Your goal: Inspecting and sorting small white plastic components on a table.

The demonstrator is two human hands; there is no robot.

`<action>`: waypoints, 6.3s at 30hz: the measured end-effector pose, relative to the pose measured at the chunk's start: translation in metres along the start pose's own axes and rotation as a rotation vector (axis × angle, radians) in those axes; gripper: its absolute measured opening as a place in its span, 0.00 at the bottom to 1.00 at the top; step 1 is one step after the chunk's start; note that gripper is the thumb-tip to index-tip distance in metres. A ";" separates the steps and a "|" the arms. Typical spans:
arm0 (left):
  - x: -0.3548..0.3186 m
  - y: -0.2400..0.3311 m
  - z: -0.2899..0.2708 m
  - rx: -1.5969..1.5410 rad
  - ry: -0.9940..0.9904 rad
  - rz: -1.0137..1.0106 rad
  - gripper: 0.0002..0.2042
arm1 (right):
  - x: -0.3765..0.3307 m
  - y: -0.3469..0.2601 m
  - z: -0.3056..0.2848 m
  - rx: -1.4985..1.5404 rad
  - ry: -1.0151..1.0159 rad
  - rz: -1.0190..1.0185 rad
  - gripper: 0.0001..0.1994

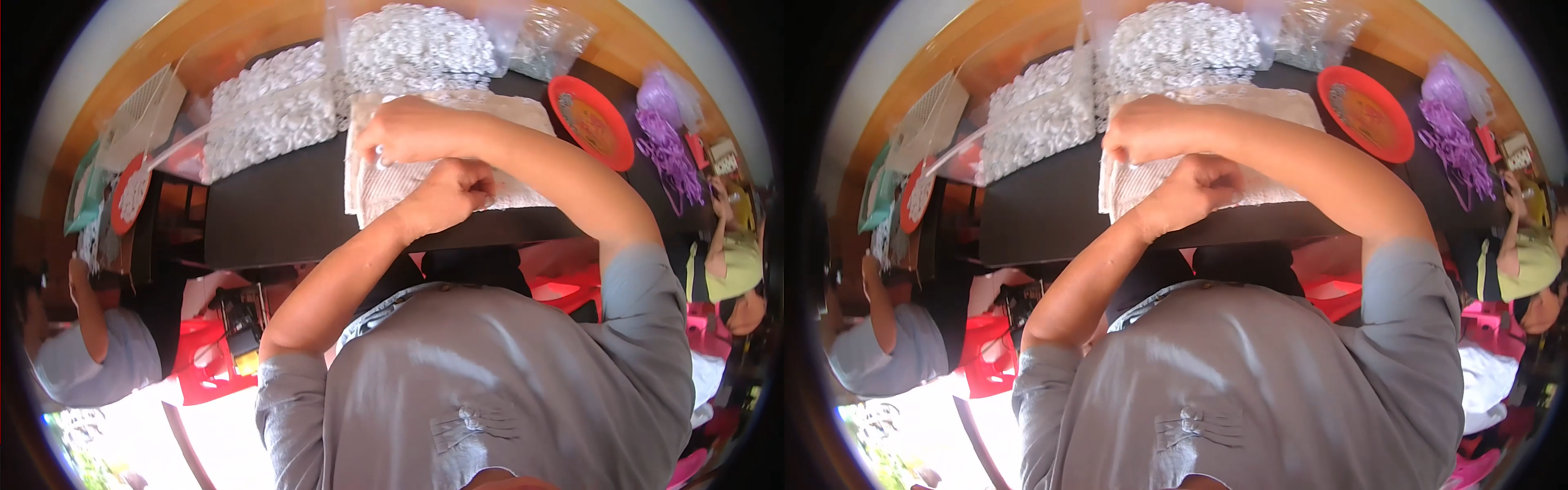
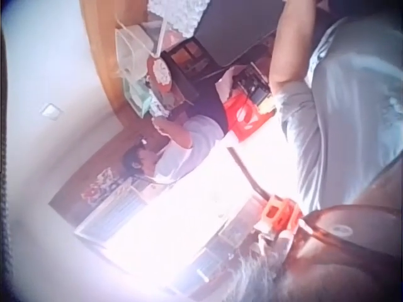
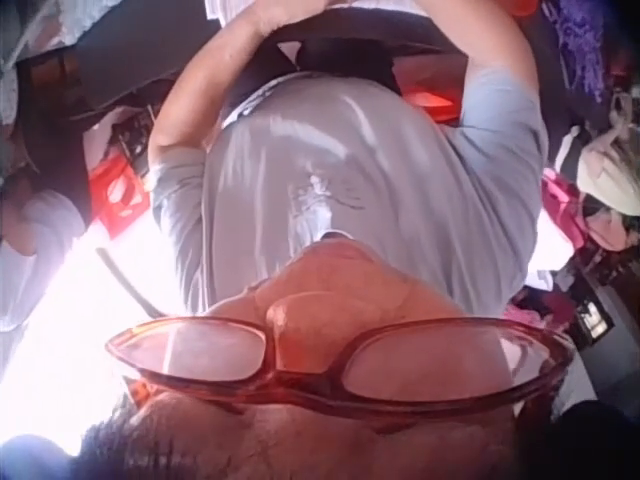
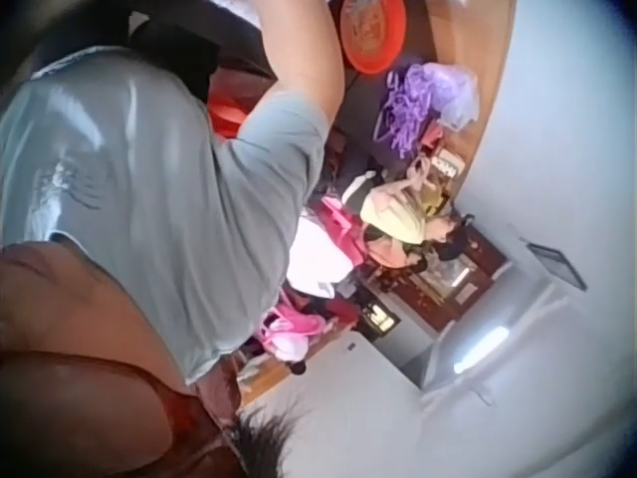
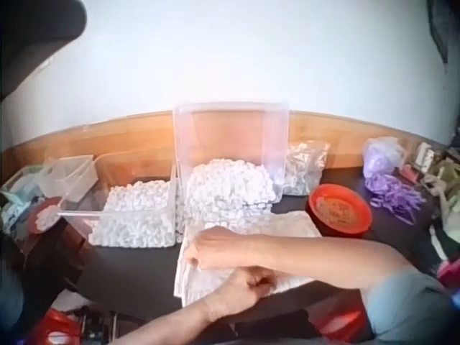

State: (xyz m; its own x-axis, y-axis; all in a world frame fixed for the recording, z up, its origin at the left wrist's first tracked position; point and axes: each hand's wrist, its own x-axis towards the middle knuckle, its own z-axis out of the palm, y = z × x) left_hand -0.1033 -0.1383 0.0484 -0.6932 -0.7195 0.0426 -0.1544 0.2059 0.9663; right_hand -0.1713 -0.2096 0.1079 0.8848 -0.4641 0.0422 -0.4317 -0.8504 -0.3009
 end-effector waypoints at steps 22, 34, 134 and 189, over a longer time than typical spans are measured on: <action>-0.002 -0.001 0.006 -0.122 0.082 -0.035 0.04 | -0.019 0.011 0.000 -0.228 0.156 0.196 0.07; -0.003 0.011 0.006 -0.082 0.092 -0.116 0.02 | -0.092 0.035 0.003 0.825 0.747 0.339 0.05; 0.002 0.006 -0.014 -0.580 0.644 -0.195 0.04 | -0.104 0.024 0.045 0.593 0.689 0.351 0.02; 0.001 0.012 -0.017 -0.728 0.656 -0.166 0.05 | -0.102 0.026 0.032 0.583 0.646 0.277 0.03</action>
State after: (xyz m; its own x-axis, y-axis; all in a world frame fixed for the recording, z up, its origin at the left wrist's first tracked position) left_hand -0.0941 -0.1481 0.0641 -0.1415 -0.9721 -0.1872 0.4078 -0.2296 0.8837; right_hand -0.2669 -0.1766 0.0649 0.4166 -0.8308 0.3692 -0.3017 -0.5094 -0.8059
